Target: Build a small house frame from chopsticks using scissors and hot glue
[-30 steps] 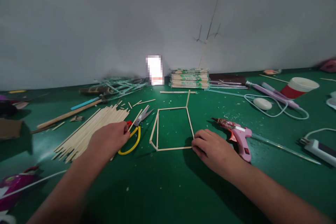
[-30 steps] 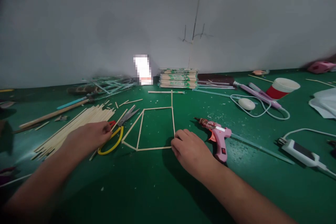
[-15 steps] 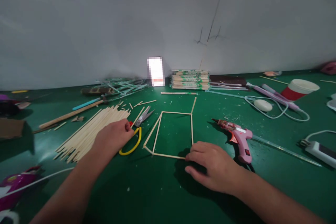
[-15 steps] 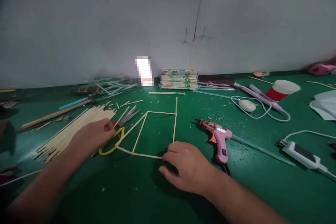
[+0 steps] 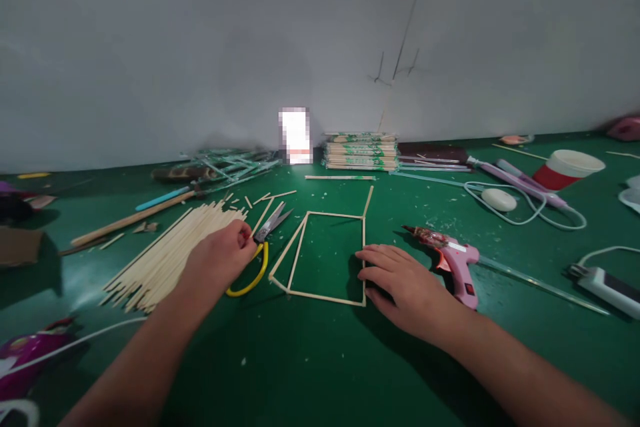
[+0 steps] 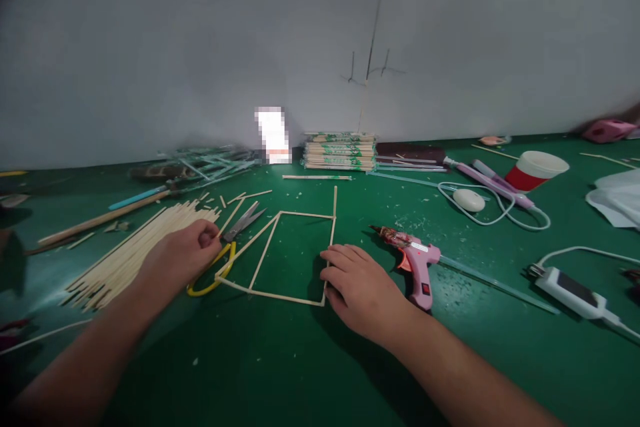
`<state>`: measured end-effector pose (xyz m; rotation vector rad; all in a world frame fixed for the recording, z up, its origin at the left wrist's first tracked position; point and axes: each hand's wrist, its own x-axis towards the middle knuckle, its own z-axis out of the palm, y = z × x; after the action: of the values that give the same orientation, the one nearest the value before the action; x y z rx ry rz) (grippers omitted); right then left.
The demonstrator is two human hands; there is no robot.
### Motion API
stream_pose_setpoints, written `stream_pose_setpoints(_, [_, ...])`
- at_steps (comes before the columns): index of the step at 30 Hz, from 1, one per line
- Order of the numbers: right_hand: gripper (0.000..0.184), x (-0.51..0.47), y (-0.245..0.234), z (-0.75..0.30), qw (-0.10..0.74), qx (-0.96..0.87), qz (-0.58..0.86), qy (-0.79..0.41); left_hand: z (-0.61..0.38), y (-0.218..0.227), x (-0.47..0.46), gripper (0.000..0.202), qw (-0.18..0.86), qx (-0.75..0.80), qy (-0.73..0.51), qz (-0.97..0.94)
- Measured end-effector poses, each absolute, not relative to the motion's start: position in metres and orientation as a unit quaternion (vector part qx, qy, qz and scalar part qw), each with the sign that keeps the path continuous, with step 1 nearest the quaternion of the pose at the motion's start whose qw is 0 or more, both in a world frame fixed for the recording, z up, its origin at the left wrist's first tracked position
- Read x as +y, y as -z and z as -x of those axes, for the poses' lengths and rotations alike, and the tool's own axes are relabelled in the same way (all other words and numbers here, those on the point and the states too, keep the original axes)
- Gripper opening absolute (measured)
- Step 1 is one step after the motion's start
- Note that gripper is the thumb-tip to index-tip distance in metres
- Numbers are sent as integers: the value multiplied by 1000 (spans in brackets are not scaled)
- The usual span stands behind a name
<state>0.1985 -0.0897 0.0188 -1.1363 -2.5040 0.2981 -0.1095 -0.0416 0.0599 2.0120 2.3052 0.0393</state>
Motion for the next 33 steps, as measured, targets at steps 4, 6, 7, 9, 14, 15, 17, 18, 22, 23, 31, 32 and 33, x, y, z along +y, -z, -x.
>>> stream_pose_setpoints(4, [14, -90, -24, -198, 182, -894, 393, -118, 111, -60, -40, 26, 49, 752, -12, -657])
stream_pose_setpoints(6, [11, -92, -28, -196, 177, -899, 377, -135, 113, -59, -38, 30, 56, 751, -9, -658])
stream_pose_setpoints(7, [11, -93, -29, -196, 176, -901, 369, -144, 113, -59, -38, 32, 58, 750, -7, -659])
stream_pose_setpoints(9, [13, -95, -31, -195, 180, -903, 355, -160, 113, -58, -38, 34, 65, 748, -5, -660])
stream_pose_setpoints(14, [21, -97, -29, -194, 174, -907, 343, -173, 113, -59, -38, 34, 65, 748, -5, -661])
stream_pose_setpoints(15, [19, -97, -29, -193, 171, -908, 343, -170, 113, -59, -38, 34, 62, 747, -2, -662])
stream_pose_setpoints(17, [15, -97, -29, -191, 164, -912, 340, -162, 112, -60, -38, 34, 58, 744, 4, -665])
stream_pose_setpoints(18, [15, -98, -29, -189, 160, -914, 340, -157, 112, -60, -38, 34, 58, 742, 6, -668])
stream_pose_setpoints(22, [16, -105, -30, -182, 145, -922, 329, -145, 113, -57, -37, 35, 55, 736, 9, -674])
stream_pose_setpoints(23, [16, -106, -30, -180, 146, -923, 325, -147, 113, -57, -37, 35, 53, 734, 7, -677])
stream_pose_setpoints(31, [25, -100, -27, -196, 130, -892, 421, -99, 113, -58, -38, 35, 51, 720, 4, -692])
stream_pose_setpoints(32, [27, -98, -26, -199, 124, -886, 438, -86, 114, -58, -38, 35, 48, 717, 3, -696])
stream_pose_setpoints(33, [27, -96, -25, -202, 119, -881, 452, -76, 114, -57, -38, 34, 45, 712, 2, -700])
